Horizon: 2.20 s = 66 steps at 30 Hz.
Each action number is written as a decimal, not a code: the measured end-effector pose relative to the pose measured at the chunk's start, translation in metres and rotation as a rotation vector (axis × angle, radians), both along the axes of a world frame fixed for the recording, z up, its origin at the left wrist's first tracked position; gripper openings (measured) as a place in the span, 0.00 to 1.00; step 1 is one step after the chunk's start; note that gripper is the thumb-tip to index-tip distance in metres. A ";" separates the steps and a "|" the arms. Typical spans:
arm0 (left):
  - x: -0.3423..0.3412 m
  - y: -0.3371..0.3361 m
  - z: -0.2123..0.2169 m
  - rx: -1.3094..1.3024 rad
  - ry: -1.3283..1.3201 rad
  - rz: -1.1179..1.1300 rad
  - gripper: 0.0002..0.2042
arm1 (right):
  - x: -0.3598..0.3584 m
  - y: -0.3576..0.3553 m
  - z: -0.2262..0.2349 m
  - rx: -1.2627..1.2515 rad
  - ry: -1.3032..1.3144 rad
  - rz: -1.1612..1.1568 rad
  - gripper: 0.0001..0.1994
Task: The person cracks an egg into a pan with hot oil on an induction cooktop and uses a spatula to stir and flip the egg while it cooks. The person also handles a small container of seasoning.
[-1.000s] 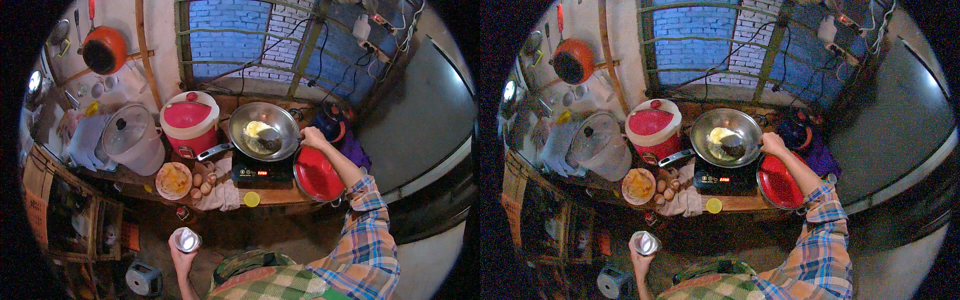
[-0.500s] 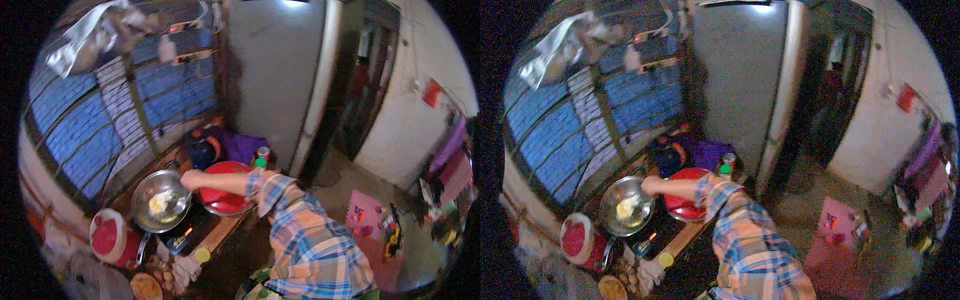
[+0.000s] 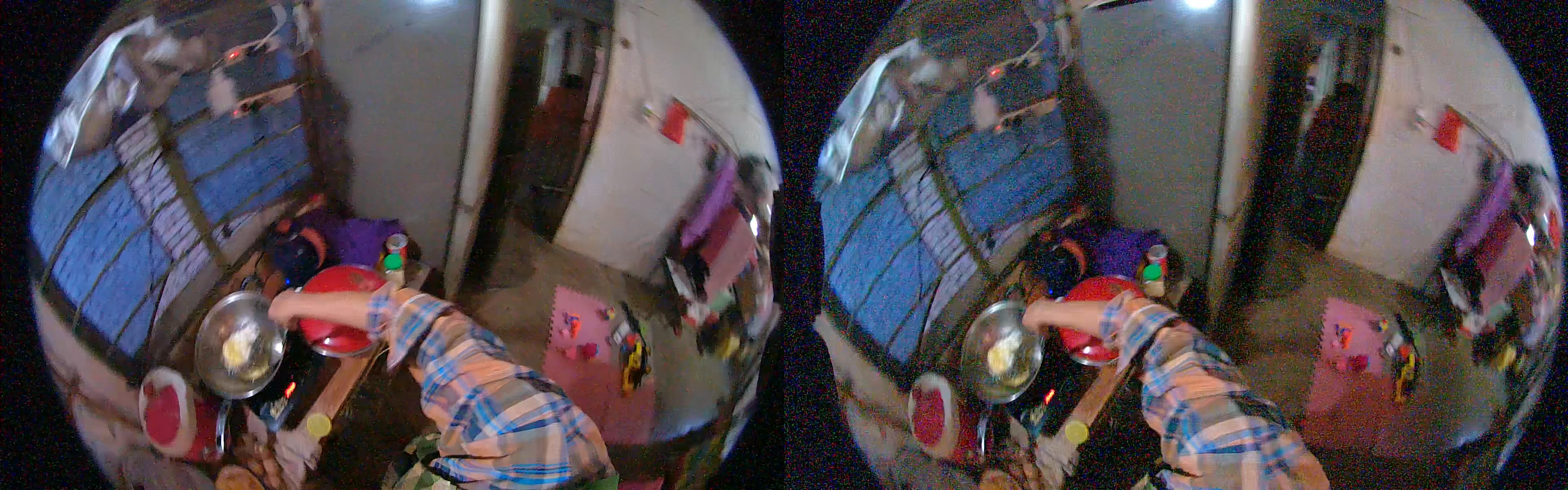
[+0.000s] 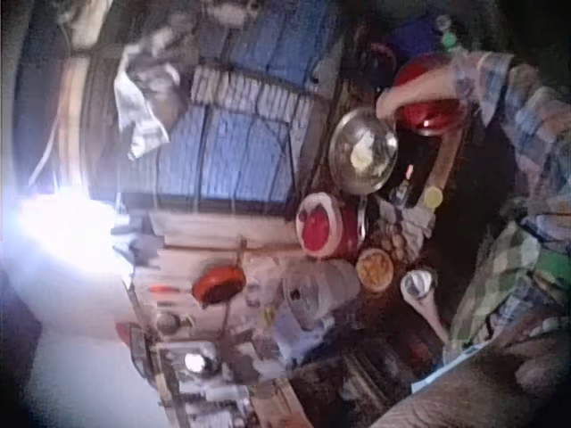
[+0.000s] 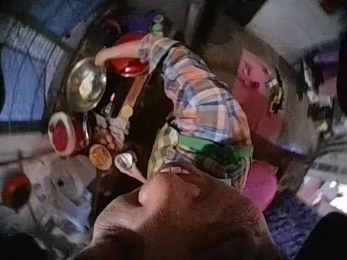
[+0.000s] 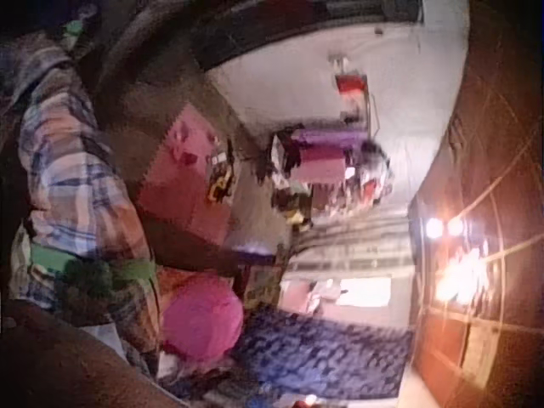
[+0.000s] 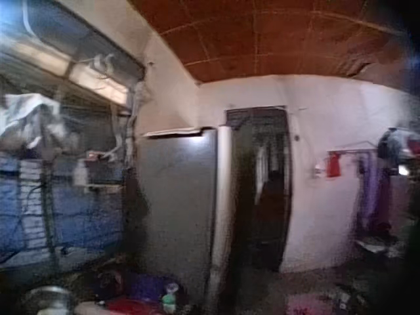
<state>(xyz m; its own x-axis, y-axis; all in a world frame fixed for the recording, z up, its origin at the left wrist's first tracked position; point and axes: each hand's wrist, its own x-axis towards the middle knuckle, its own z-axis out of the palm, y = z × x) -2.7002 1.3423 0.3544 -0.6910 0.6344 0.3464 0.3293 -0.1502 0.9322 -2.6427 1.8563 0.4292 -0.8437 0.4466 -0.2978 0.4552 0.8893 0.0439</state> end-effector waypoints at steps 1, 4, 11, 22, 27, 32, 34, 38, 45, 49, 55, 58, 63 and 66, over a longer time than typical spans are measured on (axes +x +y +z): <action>-0.020 -0.001 -0.030 -0.027 -0.214 -0.086 0.26 | 0.004 0.011 -0.015 0.073 0.017 -0.020 0.12; -0.029 -0.015 -0.055 -0.033 -0.388 -0.012 0.30 | 0.014 0.012 -0.026 0.000 0.066 0.040 0.13; -0.016 -0.032 -0.039 -0.241 -0.200 0.227 0.39 | 0.003 -0.007 -0.013 -0.084 0.368 -0.082 0.14; 0.000 -0.043 -0.038 -0.282 -0.181 0.346 0.38 | 0.022 0.003 0.025 -0.105 0.063 -0.015 0.16; -0.005 -0.038 -0.025 -0.354 -0.093 0.383 0.37 | 0.010 -0.004 0.016 -0.055 0.259 -0.056 0.15; -0.009 -0.040 -0.031 -0.306 -0.118 0.383 0.37 | 0.027 0.007 0.030 -0.078 0.160 -0.023 0.16; -0.009 -0.042 -0.036 -0.281 -0.153 0.367 0.36 | 0.025 0.000 0.028 -0.093 0.077 -0.030 0.16; -0.005 -0.034 -0.029 -0.278 -0.180 0.346 0.36 | 0.020 0.008 0.008 -0.123 0.113 -0.029 0.16; -0.004 -0.036 -0.025 -0.285 -0.197 0.368 0.36 | 0.020 0.006 0.016 -0.078 0.368 0.005 0.17; -0.006 -0.039 -0.038 -0.386 -0.020 0.348 0.37 | 0.038 0.005 0.031 -0.071 0.215 0.083 0.18; -0.013 0.003 -0.073 -0.274 -0.168 0.296 0.36 | 0.054 -0.011 0.034 -0.125 0.171 -0.088 0.19; -0.025 0.048 -0.093 -0.265 -0.134 0.276 0.35 | 0.059 -0.007 0.032 -0.135 0.225 -0.043 0.18; -0.045 0.122 -0.120 -0.292 -0.008 0.315 0.34 | 0.058 -0.006 0.030 -0.093 0.191 0.019 0.18; -0.055 0.157 -0.143 -0.257 0.024 0.320 0.35 | 0.056 -0.008 0.020 -0.146 0.162 -0.060 0.18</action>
